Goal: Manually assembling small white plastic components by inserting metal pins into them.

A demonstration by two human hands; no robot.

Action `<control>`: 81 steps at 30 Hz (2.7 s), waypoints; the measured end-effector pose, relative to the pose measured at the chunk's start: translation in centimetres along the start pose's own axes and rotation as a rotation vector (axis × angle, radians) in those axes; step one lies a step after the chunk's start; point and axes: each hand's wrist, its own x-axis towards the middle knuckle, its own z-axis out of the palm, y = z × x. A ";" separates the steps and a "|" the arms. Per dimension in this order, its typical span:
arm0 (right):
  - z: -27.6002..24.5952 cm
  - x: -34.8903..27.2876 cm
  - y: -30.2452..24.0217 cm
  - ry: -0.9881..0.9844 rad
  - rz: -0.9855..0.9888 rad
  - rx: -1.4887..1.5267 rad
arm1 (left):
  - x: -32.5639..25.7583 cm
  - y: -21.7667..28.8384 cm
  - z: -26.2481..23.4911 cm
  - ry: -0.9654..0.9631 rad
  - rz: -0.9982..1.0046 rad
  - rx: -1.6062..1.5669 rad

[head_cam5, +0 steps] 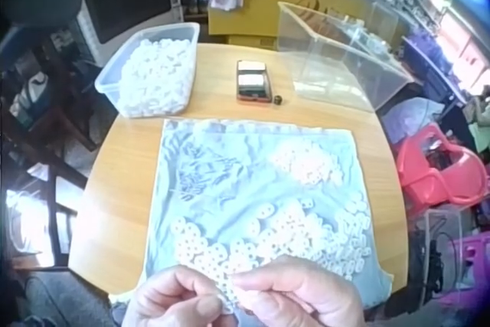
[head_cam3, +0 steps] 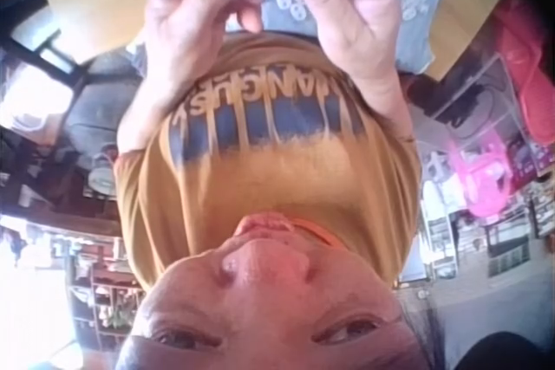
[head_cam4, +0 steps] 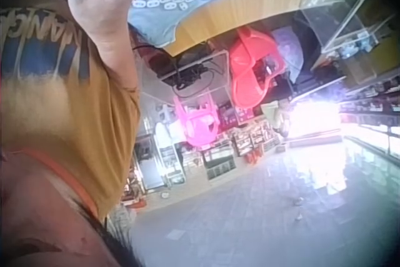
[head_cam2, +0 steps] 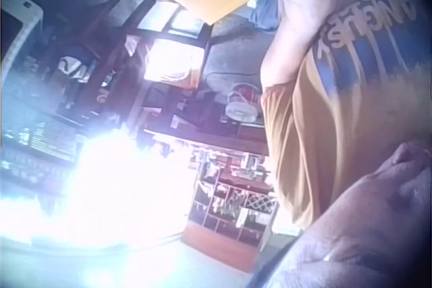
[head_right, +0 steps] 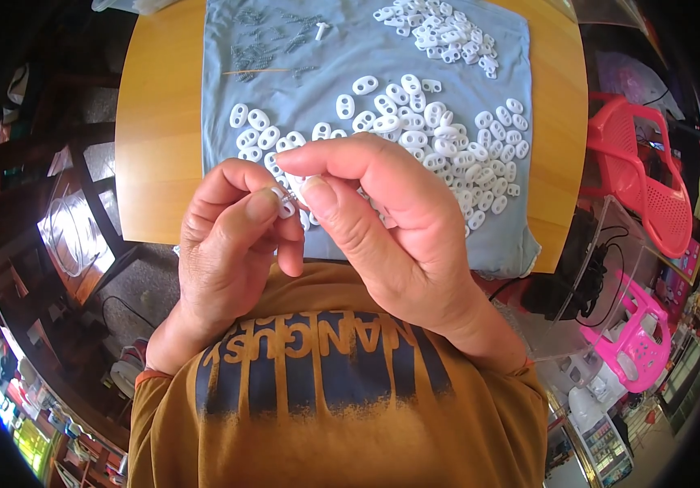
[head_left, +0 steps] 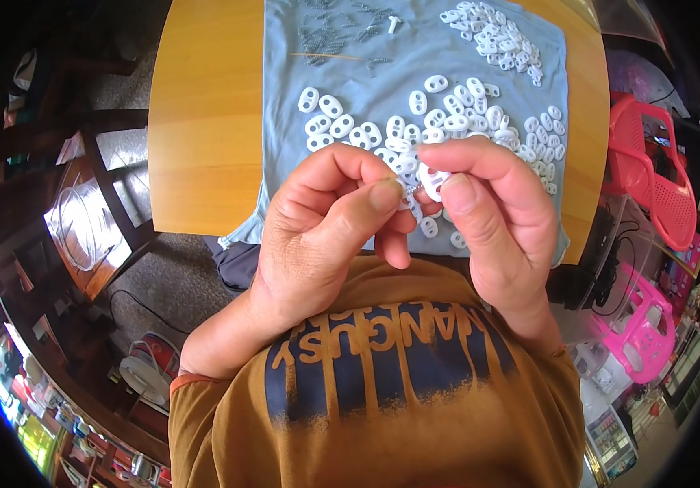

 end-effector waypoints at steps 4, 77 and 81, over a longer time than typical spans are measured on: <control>-0.4 0.3 0.2 -0.071 -0.220 -0.355 | -0.1 0.0 0.0 0.004 -0.010 -0.007; -0.1 -0.5 0.4 0.105 0.131 0.134 | 1.2 -0.7 -1.2 0.041 1.251 1.243; 0.2 -0.6 0.3 0.113 0.142 0.134 | 1.2 -0.7 -1.4 -0.027 1.286 1.284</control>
